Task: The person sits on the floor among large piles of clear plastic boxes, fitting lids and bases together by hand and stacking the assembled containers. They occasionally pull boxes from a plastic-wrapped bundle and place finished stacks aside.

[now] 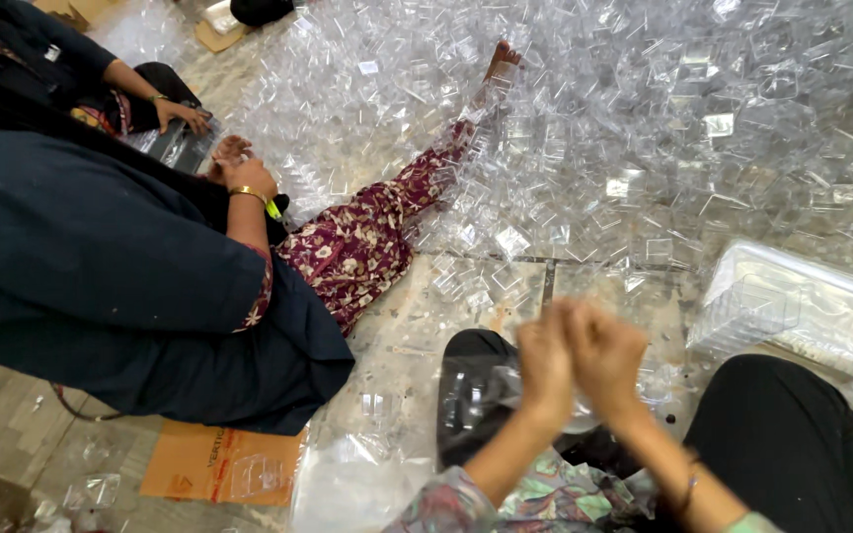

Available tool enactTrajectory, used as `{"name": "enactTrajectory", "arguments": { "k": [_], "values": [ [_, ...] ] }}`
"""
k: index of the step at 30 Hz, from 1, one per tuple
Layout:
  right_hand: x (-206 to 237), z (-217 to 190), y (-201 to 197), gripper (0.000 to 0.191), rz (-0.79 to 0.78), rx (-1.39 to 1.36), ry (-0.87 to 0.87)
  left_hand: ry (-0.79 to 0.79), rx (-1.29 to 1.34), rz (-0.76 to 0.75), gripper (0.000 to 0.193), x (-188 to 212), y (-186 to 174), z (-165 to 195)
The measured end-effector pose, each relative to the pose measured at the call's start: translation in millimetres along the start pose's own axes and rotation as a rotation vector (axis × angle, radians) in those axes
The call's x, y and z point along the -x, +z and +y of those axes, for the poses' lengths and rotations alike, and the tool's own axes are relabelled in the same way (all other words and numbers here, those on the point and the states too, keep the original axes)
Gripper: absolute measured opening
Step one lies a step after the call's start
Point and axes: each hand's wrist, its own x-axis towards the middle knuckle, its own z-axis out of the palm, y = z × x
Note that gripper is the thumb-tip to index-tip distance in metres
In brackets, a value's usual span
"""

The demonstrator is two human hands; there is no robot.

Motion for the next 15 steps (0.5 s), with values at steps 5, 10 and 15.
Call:
{"name": "enactTrajectory", "arguments": {
  "k": [5, 10, 15],
  "values": [
    [2, 8, -12, 0.036, -0.048, -0.163, 0.011, -0.156, 0.087, -0.02, 0.033, -2, 16, 8],
    [14, 6, -14, 0.033, -0.084, -0.094, 0.004, -0.199, 0.271, -0.12, 0.056, -16, 7, 16],
    [-39, 38, -39, 0.041, 0.042, -0.04, 0.04, -0.061, -0.162, -0.206, 0.056, -8, -12, 40]
  ]
}}
